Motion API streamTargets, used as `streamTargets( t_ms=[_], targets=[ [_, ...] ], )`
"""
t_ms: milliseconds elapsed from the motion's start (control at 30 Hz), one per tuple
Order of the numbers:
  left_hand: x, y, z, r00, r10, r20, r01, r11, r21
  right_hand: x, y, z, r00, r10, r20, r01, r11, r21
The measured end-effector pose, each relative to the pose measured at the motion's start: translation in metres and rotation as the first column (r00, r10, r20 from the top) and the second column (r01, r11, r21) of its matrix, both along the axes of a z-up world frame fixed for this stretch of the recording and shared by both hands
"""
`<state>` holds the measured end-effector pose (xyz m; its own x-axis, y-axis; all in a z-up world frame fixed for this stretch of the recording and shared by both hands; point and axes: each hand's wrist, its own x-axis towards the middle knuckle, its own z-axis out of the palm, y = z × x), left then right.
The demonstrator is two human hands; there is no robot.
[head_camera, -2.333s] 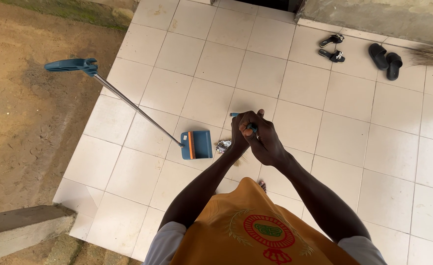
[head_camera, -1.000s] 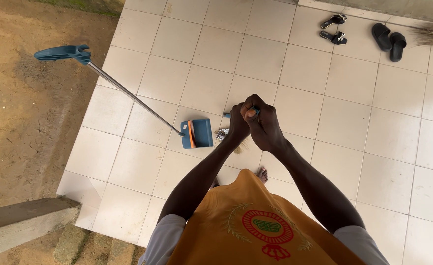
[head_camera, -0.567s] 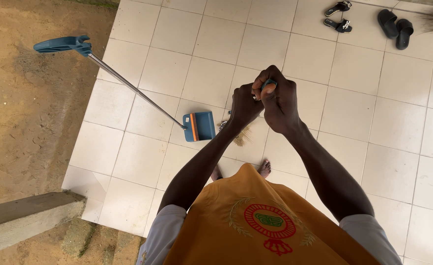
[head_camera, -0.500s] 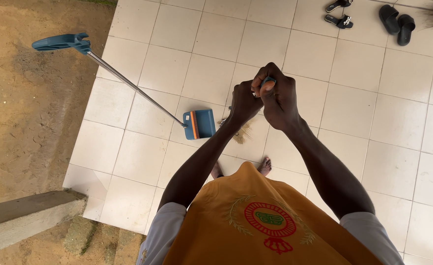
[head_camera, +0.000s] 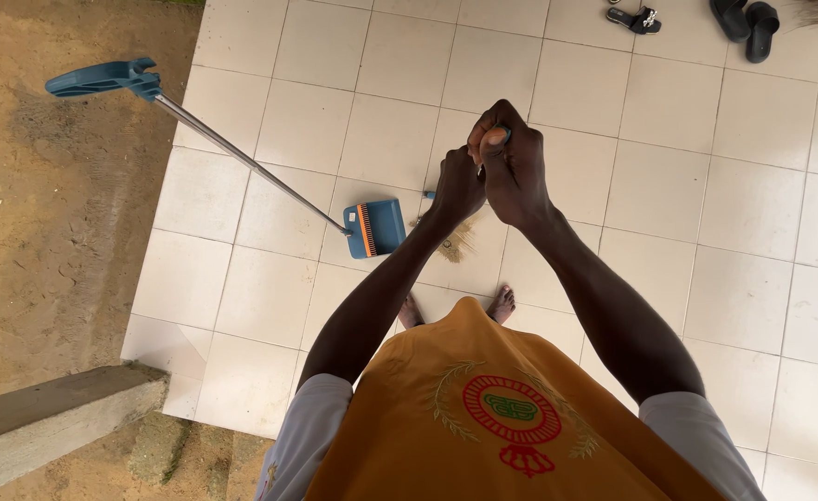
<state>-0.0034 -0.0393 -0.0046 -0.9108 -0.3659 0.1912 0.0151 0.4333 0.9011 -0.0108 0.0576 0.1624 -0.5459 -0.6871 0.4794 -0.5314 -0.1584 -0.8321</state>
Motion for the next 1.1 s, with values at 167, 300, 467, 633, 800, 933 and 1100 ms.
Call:
streamTargets(
  t_ms=[167, 300, 467, 633, 800, 933, 1100],
  targets=[
    [0.006, -0.001, 0.049, 0.999, -0.012, -0.037, 0.012, 1.0, 0.001, -0.009, -0.003, 0.019, 1.0, 0.001, -0.021, -0.002, 0.999, -0.041],
    [0.002, -0.005, 0.059, 0.991, 0.001, -0.133, -0.011, 0.997, -0.075, -0.019, -0.006, 0.021, 0.999, 0.021, -0.03, -0.024, 0.996, -0.085],
    [-0.012, -0.017, 0.023, 0.983, 0.007, -0.181, -0.034, 0.989, -0.146, -0.022, -0.014, 0.008, 0.997, 0.034, -0.064, -0.039, 0.996, -0.075],
    [-0.012, -0.019, 0.001, 0.999, 0.0, -0.039, -0.005, 0.99, -0.141, -0.025, -0.017, -0.014, 0.998, 0.043, -0.05, -0.047, 0.996, -0.07],
    [0.009, -0.011, 0.033, 0.996, -0.032, -0.084, 0.023, 0.994, -0.104, -0.024, -0.014, 0.002, 0.999, 0.053, -0.009, -0.053, 0.998, -0.04],
    [0.012, -0.005, 0.057, 0.994, -0.024, -0.105, 0.015, 0.996, -0.089, -0.025, -0.007, 0.019, 0.996, 0.089, 0.01, -0.089, 0.994, -0.059],
    [0.005, -0.002, 0.063, 0.986, 0.005, -0.169, -0.024, 0.993, -0.113, -0.031, -0.004, 0.03, 0.994, 0.104, -0.044, -0.108, 0.99, -0.086]
  ],
)
